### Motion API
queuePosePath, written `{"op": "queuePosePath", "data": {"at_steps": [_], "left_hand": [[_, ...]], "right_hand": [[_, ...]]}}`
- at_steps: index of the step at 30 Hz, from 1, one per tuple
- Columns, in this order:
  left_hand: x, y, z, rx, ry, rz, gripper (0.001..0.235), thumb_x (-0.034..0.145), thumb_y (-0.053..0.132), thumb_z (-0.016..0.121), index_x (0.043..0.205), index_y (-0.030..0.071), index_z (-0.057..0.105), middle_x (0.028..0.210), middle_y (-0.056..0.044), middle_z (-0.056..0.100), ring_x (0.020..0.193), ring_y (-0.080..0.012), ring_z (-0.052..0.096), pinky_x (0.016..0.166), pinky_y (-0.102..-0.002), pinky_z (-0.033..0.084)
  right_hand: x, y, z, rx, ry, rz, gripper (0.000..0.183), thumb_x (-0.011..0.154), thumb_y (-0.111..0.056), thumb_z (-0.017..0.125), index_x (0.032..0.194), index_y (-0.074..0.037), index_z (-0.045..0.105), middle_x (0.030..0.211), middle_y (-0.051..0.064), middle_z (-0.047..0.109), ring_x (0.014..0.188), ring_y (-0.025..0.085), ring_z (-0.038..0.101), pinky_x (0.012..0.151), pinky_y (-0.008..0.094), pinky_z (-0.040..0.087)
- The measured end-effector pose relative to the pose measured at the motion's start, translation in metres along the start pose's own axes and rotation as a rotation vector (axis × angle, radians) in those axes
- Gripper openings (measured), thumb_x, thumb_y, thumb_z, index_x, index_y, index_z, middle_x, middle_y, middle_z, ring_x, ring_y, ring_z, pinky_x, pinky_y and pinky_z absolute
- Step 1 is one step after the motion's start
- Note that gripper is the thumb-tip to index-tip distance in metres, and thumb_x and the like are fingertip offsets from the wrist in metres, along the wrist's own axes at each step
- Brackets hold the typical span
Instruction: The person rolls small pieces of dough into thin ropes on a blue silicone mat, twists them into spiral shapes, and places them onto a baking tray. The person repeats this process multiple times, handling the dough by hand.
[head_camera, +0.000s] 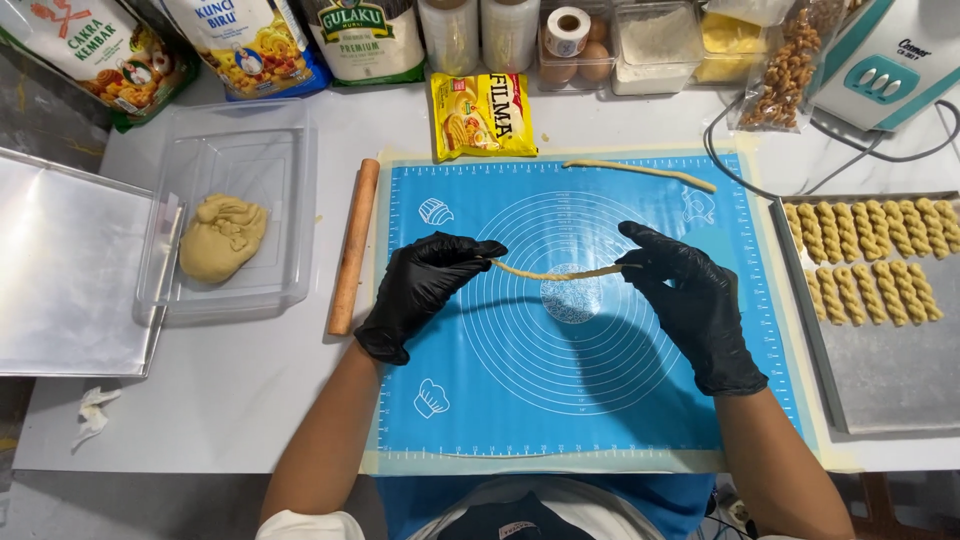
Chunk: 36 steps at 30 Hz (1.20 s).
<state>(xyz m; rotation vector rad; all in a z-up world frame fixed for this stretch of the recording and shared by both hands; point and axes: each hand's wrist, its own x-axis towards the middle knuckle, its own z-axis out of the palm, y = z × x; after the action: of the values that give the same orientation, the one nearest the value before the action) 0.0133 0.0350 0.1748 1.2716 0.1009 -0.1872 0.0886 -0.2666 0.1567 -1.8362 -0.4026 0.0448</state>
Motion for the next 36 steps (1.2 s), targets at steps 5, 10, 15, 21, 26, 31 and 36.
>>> {"op": "queuePosePath", "data": {"at_steps": [5,10,15,21,26,31,36], "left_hand": [[-0.001,-0.013,0.028,0.221,0.154,-0.051,0.028,0.097,0.008,0.062,0.122,0.0,0.072,0.113,-0.011,0.076,0.111,-0.01,0.064,0.106,-0.022,0.043],[0.002,-0.047,0.048,0.523,0.304,0.263,0.021,0.085,0.024,0.088,0.105,0.029,0.082,0.094,0.004,0.081,0.087,-0.0095,0.074,0.09,-0.025,0.056],[0.004,-0.051,0.058,0.598,0.308,0.268,0.016,0.084,0.03,0.087,0.098,0.036,0.081,0.094,0.014,0.08,0.092,-0.0061,0.074,0.092,-0.025,0.056],[0.007,-0.057,0.063,0.6,0.307,0.386,0.013,0.089,0.021,0.083,0.101,0.024,0.081,0.092,-0.003,0.08,0.091,-0.0241,0.076,0.085,-0.037,0.06],[0.016,-0.073,0.067,0.691,0.355,0.431,0.007,0.09,0.024,0.082,0.096,0.027,0.078,0.088,0.002,0.079,0.09,-0.022,0.076,0.081,-0.034,0.061],[0.018,-0.082,0.065,0.741,0.402,0.475,0.009,0.09,0.025,0.082,0.096,0.023,0.076,0.086,-0.002,0.078,0.088,-0.0256,0.076,0.076,-0.036,0.062],[0.015,-0.078,0.062,0.673,0.355,0.473,0.004,0.095,0.028,0.077,0.097,0.024,0.076,0.085,-0.002,0.078,0.089,-0.0285,0.076,0.076,-0.034,0.062]], "right_hand": [[0.002,-0.023,0.008,-0.124,-0.013,-0.283,0.046,0.086,0.008,0.078,0.13,-0.006,0.072,0.096,0.016,0.078,0.085,0.025,0.077,0.079,0.035,0.061],[-0.003,-0.05,0.021,-0.163,-0.046,-0.317,0.044,0.085,0.01,0.076,0.126,-0.005,0.073,0.094,0.017,0.078,0.085,0.03,0.077,0.08,0.04,0.061],[-0.008,-0.057,0.035,-0.129,-0.035,-0.335,0.048,0.084,0.011,0.078,0.127,-0.01,0.074,0.096,0.015,0.079,0.087,0.029,0.077,0.082,0.038,0.062],[-0.011,-0.047,0.042,-0.143,-0.099,-0.379,0.054,0.085,0.008,0.078,0.134,-0.014,0.07,0.099,0.014,0.079,0.089,0.03,0.077,0.08,0.038,0.062],[-0.013,-0.037,0.045,-0.149,-0.124,-0.397,0.056,0.086,0.007,0.076,0.136,-0.015,0.068,0.101,0.013,0.079,0.092,0.031,0.076,0.081,0.04,0.062],[-0.018,-0.034,0.048,-0.144,-0.125,-0.374,0.054,0.088,0.008,0.073,0.136,-0.015,0.069,0.104,0.013,0.079,0.093,0.032,0.076,0.082,0.04,0.06],[-0.013,-0.031,0.049,-0.131,-0.156,-0.319,0.06,0.083,0.006,0.078,0.137,-0.019,0.069,0.104,0.008,0.08,0.093,0.027,0.076,0.085,0.039,0.061]]}}
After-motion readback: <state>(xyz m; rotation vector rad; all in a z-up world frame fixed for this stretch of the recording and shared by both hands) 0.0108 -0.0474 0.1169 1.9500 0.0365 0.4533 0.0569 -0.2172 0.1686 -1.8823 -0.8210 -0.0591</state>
